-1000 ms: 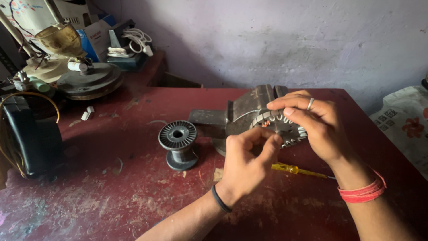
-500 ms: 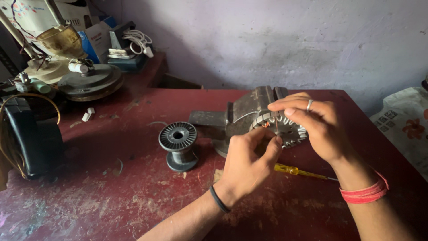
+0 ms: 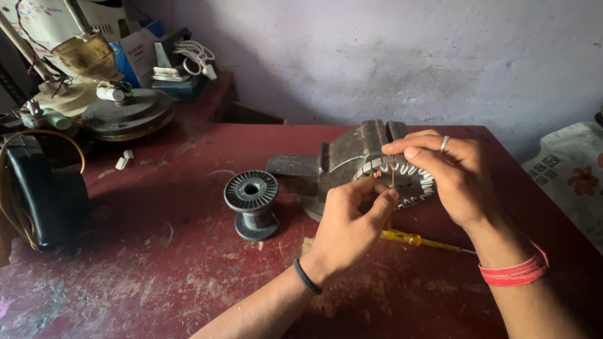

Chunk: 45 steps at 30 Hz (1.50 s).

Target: The person winds copper wire around a motor stator held in a bench vise. They repeatedly insert the wire into slots, pull it through, and trim excess with scissors. The stator remains clamped throughout the process.

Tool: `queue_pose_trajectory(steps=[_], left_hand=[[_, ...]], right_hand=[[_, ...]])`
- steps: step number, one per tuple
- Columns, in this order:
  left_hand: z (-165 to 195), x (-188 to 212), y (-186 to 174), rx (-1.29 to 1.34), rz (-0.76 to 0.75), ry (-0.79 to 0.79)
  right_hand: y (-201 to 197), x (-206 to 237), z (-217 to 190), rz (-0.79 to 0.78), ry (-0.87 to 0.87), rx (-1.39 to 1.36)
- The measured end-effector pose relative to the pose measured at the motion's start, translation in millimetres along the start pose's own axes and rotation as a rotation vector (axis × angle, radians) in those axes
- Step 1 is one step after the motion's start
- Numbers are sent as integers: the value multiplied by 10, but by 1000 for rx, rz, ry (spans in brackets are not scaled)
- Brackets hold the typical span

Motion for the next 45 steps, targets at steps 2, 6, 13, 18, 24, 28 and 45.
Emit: queue_pose_trajectory(steps=[2,6,13,18,24,28,45], left_hand=[[-24,-23,7,50,-45,-57],[-71,-49,18,131,-84,-87],[-115,-21,12,161,-73,-65],[-124,-33,18,138,-69,-123],[-160,-81,25,139,-73,-128],[-193,-84,30,203,-77,-137],[-174,-83,10,152,-81,-105]], right_hand=[[6,-13,8,18,-8,16],[27,-5,-5,35,-79,31],[57,19,-6,149,-58,229],[58,30,-104,88,-275,277],[70,61,-233,-64,-396,265],[97,70,-250,-77,-408,322],[10,44,-31,-21,-228,210]])
Point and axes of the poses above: each hand's wrist, its own x-axis away from the middle knuckle, its own y-axis out of the palm, z = x × y, the point moved 2 cm from there along -x, towards the middle knuckle, and after that the axes turned 3 degrees about z, right-handed, at the moved point
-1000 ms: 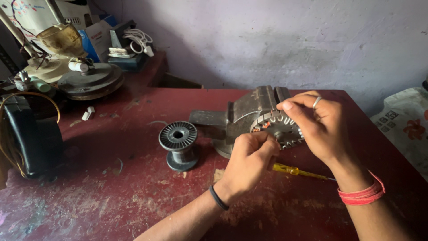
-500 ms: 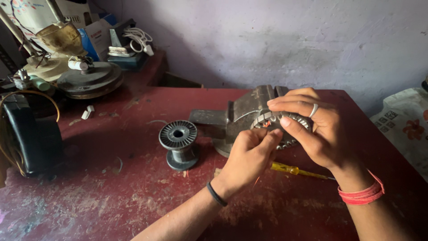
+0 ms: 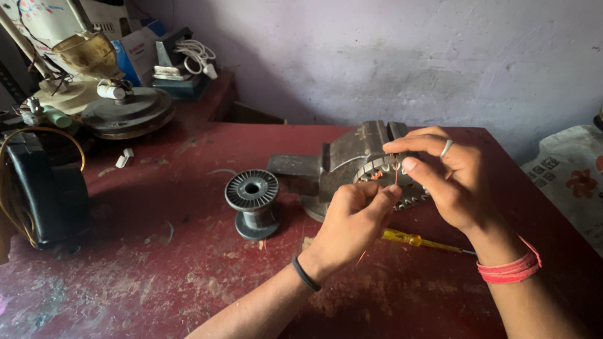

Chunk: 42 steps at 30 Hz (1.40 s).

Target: The person winds copper wire around a motor stator held in a bench vise. They repeatedly insert the wire into slots, pull it through, and trim excess with scissors. The stator remains clamped throughout the process.

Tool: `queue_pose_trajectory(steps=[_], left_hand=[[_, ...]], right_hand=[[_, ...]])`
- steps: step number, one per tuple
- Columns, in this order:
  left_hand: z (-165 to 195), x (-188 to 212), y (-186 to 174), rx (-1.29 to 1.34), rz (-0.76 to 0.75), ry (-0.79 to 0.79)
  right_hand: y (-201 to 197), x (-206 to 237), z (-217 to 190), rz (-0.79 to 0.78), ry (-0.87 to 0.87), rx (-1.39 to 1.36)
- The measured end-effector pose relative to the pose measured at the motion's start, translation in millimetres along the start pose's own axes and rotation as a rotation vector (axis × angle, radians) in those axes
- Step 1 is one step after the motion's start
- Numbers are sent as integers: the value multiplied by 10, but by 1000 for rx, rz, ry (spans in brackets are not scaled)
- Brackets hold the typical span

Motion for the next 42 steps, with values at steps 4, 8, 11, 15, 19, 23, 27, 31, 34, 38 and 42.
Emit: queue_pose_trajectory(steps=[4,8,11,15,19,23,27,31,34,38,42], left_hand=[[3,12,-3,10,19,-24],[18,50,0,27,35,2],[37,86,4,-15,40,11],[77,133,25,-143,51,56],[98,149,32,-185,64,52],[80,168,43,-160,57,49],[49,173,55,-144,54,51],[38,187,51,-137,50,73],[46,201,56,-152,48,64],[72,213,51,-173,38,31],[90,206,28,-228,48,21]], right_hand=[[4,6,7,-1,4,16],[24,12,-16,-8,35,51],[34,-14,-46,-14,-46,76],[40,-41,-63,-21,-66,118],[41,-47,-79,-15,-40,132],[39,-45,-102,-17,-26,129],[41,-57,-118,-19,-41,145],[43,-54,-125,-21,-35,136],[46,-50,-129,-21,-33,133],[49,-44,-129,-24,18,86],[83,-41,-122,-6,13,18]])
Point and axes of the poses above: each hand's wrist, its own x-axis away from the middle knuckle, its own y-axis out of the palm, z = x × y, the point moved 2 cm from there along -x, towards the middle knuckle, and after that the axes turned 3 degrees about z, right-handed, at the moved point
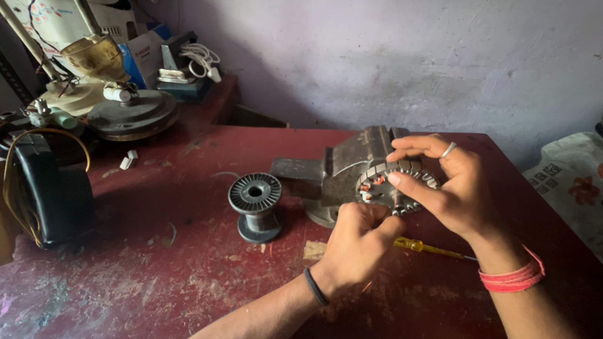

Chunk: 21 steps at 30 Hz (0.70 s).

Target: The person winds copper wire around a motor stator held in a bench vise. They repeatedly insert the wire into slots, pull it through, and trim excess with scissors. The stator remains clamped throughout the process.

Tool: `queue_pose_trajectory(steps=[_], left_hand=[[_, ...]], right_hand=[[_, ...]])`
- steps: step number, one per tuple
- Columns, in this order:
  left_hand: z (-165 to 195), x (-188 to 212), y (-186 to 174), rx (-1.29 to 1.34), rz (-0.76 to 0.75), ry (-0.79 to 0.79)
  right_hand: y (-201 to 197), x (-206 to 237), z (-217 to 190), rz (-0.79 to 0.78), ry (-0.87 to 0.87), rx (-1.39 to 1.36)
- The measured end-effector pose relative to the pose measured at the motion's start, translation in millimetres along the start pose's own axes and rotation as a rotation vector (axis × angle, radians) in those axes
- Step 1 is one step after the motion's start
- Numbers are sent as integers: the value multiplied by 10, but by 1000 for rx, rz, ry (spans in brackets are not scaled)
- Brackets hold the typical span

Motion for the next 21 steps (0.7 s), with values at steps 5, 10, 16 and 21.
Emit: queue_pose_trajectory(steps=[5,10,16,21], left_hand=[[-16,3,4,37,11,-22],[18,2,-24,-105,52,50],[165,-29,-63,-165,147,104],[245,29,-76,-248,244,25]], right_hand=[[48,21,32,9,93,-17],[65,7,59,5,129,-74],[48,5,73,-2,109,-87],[60,32,80,-1,116,-125]])
Point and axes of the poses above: each hand's wrist, its own x-axis away from the middle knuckle, its own y-axis out of the palm, z = x × y, the point moved 2 cm from there along -x, towards the middle knuckle, and after that the axes turned 3 degrees about z, right-handed, at the moved point
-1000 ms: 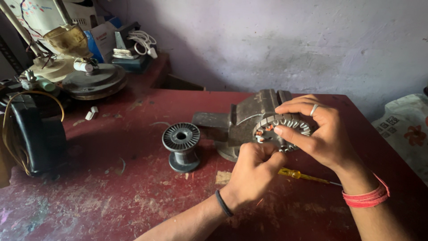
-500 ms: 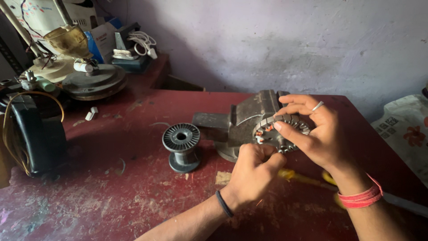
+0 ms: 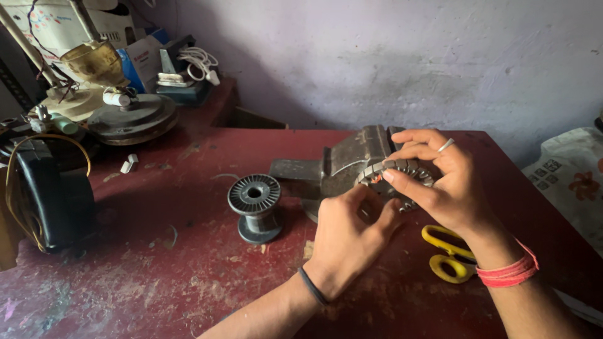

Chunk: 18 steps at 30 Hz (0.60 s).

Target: The person winds copper wire around a motor stator held in a bench vise. They repeatedly insert the wire into slots, pull it through, and trim excess with scissors. The stator remains clamped throughout the process.

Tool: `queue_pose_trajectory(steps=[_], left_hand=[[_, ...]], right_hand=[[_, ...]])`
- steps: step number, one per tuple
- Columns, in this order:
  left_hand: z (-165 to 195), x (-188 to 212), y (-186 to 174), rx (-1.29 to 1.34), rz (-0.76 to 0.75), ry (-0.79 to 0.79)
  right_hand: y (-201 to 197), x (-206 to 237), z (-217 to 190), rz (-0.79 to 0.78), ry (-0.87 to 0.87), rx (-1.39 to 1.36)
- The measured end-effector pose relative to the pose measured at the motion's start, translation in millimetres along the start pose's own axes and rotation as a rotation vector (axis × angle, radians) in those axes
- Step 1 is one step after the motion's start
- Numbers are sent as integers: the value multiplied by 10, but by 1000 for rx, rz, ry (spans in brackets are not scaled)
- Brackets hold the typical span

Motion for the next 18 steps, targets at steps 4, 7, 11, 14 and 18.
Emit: queue_pose_trajectory(steps=[4,7,11,14,18], left_hand=[[10,8,-18,-88,-2,107],[0,14,-4,-50,-6,165],[-19,24,6,-15,-61,99],[-18,41,37,-87,-122,42],[-24,59,84,-188,-223,90]], right_hand=[[9,3,-16,-4,-54,59],[15,4,-28,6,-46,70],[17,13,-42,6,-4,43],[7,19,-57,4,-10,44],[-9,22,-58,8,9,52]])
Point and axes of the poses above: each hand's wrist, its own x-axis away from the middle knuckle, its own y-axis out of the palm, z = x × y, the point moved 2 cm from there along -x, towards the middle knuckle, and after that the axes turned 3 degrees about z, right-handed, at the moved point
